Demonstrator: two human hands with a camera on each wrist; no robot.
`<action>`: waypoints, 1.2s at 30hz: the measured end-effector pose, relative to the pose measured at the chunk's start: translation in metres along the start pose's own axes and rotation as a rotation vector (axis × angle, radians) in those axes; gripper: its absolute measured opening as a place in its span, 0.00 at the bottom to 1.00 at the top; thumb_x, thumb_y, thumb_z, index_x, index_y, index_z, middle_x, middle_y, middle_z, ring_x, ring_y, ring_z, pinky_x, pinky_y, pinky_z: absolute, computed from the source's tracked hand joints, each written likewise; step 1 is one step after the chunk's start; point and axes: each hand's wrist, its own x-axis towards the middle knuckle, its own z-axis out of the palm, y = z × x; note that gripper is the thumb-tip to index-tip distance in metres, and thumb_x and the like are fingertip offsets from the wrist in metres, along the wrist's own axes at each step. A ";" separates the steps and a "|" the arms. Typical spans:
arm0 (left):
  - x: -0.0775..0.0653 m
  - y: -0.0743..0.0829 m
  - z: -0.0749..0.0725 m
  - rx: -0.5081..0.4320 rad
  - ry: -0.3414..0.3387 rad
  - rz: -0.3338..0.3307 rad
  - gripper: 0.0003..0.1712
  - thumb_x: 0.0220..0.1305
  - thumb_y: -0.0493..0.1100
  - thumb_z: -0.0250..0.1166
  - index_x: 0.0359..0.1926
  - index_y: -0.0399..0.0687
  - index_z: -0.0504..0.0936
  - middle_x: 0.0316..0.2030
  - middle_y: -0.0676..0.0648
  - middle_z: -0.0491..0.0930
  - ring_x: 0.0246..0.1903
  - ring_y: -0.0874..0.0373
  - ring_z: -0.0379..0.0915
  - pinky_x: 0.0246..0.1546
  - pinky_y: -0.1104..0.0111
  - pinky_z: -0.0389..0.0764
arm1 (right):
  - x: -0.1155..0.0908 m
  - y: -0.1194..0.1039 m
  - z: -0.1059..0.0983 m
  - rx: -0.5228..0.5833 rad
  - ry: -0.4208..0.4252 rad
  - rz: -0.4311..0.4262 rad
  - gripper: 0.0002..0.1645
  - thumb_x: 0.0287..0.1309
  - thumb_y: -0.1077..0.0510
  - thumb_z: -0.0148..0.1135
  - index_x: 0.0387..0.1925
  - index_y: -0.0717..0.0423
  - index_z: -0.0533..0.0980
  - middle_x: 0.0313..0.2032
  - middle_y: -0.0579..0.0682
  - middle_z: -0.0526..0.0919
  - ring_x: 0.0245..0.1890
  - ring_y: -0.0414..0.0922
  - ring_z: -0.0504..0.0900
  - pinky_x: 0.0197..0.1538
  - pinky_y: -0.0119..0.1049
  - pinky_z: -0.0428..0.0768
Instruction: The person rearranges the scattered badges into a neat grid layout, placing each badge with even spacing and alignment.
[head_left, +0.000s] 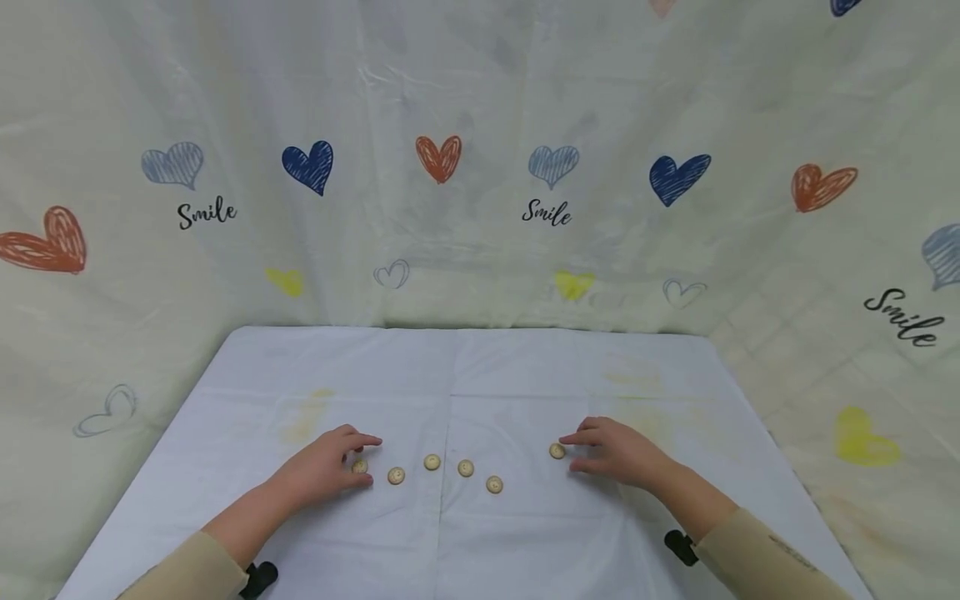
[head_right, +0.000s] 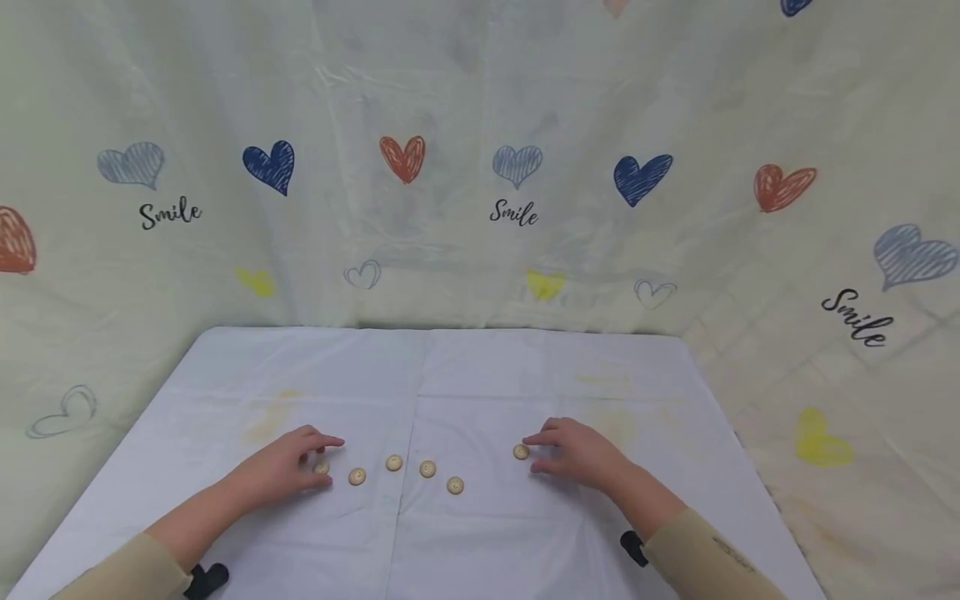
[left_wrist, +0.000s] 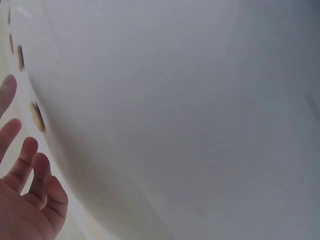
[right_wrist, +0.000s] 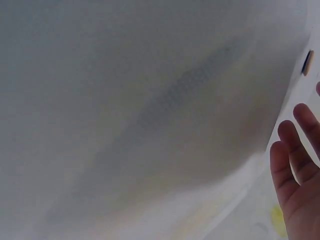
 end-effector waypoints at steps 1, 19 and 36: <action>-0.001 -0.004 -0.001 -0.005 0.002 -0.008 0.30 0.51 0.51 0.78 0.57 0.58 0.82 0.40 0.59 0.72 0.39 0.62 0.68 0.40 0.65 0.72 | 0.001 0.002 0.001 0.000 -0.001 0.004 0.24 0.54 0.44 0.73 0.53 0.45 0.84 0.39 0.40 0.79 0.38 0.39 0.75 0.42 0.36 0.75; -0.006 -0.019 -0.005 -0.089 -0.031 0.005 0.15 0.56 0.48 0.75 0.46 0.63 0.87 0.37 0.62 0.73 0.34 0.63 0.67 0.38 0.69 0.71 | 0.015 0.007 0.009 0.031 -0.002 -0.035 0.19 0.56 0.45 0.72 0.49 0.43 0.86 0.35 0.34 0.77 0.34 0.33 0.72 0.38 0.32 0.73; -0.003 -0.030 -0.012 -0.131 -0.066 0.084 0.14 0.59 0.49 0.73 0.47 0.62 0.88 0.38 0.60 0.72 0.33 0.66 0.65 0.36 0.70 0.70 | 0.026 0.001 0.008 0.037 -0.031 -0.024 0.12 0.54 0.51 0.74 0.42 0.44 0.88 0.33 0.34 0.77 0.34 0.35 0.73 0.40 0.33 0.73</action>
